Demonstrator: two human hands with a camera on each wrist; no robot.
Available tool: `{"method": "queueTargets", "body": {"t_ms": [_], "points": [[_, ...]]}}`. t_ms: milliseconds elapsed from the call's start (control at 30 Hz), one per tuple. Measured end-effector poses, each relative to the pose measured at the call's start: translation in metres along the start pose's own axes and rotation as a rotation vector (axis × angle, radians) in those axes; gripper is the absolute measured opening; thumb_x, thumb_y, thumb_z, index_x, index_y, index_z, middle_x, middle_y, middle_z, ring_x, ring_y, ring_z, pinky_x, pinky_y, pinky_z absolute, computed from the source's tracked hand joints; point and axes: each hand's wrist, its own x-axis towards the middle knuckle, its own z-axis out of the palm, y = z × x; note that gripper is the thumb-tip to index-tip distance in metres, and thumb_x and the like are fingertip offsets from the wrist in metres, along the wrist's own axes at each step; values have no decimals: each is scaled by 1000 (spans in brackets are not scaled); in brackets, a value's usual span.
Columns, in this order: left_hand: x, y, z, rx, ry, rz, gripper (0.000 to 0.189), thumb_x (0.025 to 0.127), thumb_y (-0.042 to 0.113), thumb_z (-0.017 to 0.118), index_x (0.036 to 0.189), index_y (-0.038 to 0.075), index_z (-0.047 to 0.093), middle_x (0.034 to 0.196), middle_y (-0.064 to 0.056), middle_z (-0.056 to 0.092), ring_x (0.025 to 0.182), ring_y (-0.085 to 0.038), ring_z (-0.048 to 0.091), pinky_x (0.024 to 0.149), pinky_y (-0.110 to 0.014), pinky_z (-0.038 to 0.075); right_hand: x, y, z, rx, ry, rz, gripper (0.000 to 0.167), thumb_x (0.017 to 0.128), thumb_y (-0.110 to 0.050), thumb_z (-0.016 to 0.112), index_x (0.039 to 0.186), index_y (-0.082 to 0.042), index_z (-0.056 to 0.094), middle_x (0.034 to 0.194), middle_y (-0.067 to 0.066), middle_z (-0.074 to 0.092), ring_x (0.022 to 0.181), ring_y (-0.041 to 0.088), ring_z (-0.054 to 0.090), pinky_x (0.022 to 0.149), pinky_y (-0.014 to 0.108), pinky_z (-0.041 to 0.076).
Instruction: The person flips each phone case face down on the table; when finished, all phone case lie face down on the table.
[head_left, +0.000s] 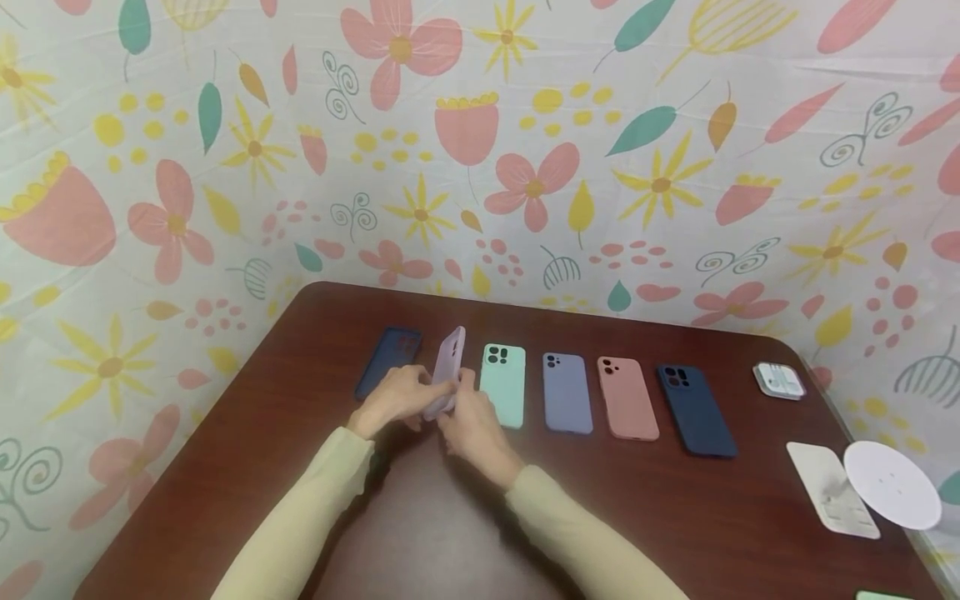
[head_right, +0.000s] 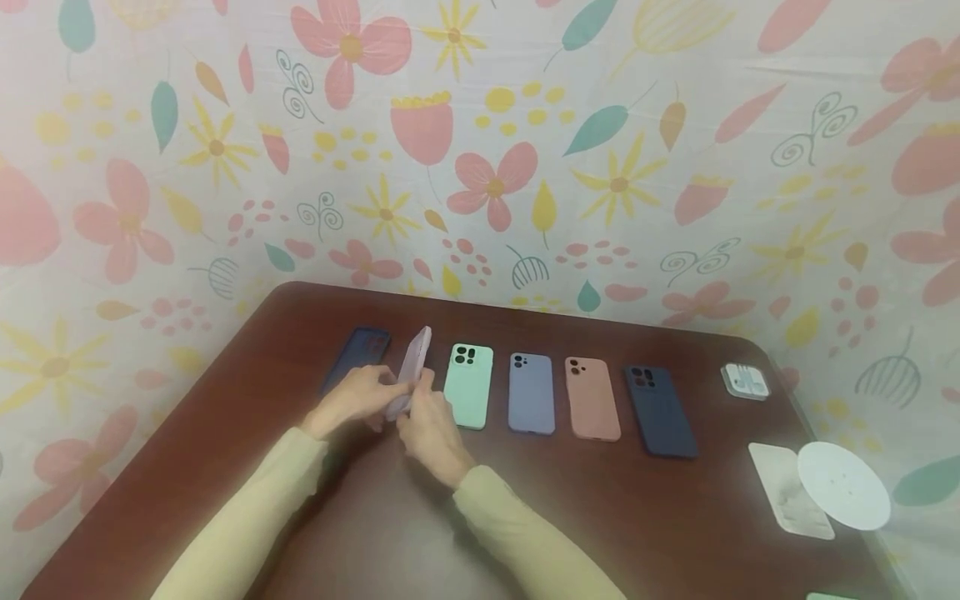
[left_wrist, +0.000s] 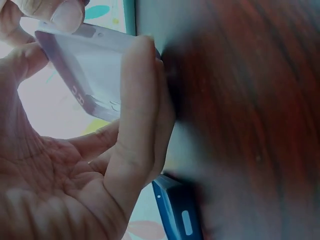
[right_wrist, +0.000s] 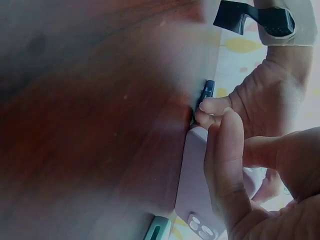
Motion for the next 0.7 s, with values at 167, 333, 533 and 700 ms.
{"method": "queueTargets", "body": {"t_ms": [167, 333, 533, 700], "points": [[2, -2, -1, -70, -35, 17, 66, 99, 62, 68, 126, 2, 70, 89, -11, 79, 58, -20, 76, 63, -33, 64, 11, 12, 6, 0, -4, -16, 86, 94, -6, 75, 163, -3, 25, 80, 11, 73, 44, 12, 65, 44, 28, 55], [3, -6, -1, -160, -88, 21, 65, 105, 55, 64, 135, -4, 66, 82, -13, 78, 60, -19, 77, 63, -35, 66, 14, 15, 6, 38, -33, -45, 90, 93, -3, 77, 164, 1, 23, 86, 13, 77, 46, 14, 66, 44, 29, 56], [5, -10, -4, -285, -142, 21, 64, 107, 48, 59, 133, -10, 66, 75, -16, 78, 57, -18, 75, 61, -37, 67, 10, 3, -1, 48, -75, -43, 87, 96, -5, 78, 162, 7, 24, 73, 9, 75, 46, 16, 68, 44, 30, 56], [6, -14, -10, -400, -173, 29, 57, 108, 40, 60, 128, -13, 66, 77, -15, 78, 59, -17, 76, 63, -35, 68, 11, -4, -2, 43, -89, -21, 86, 94, -5, 79, 160, 11, 27, 87, 21, 77, 48, 18, 71, 46, 31, 58]]}}
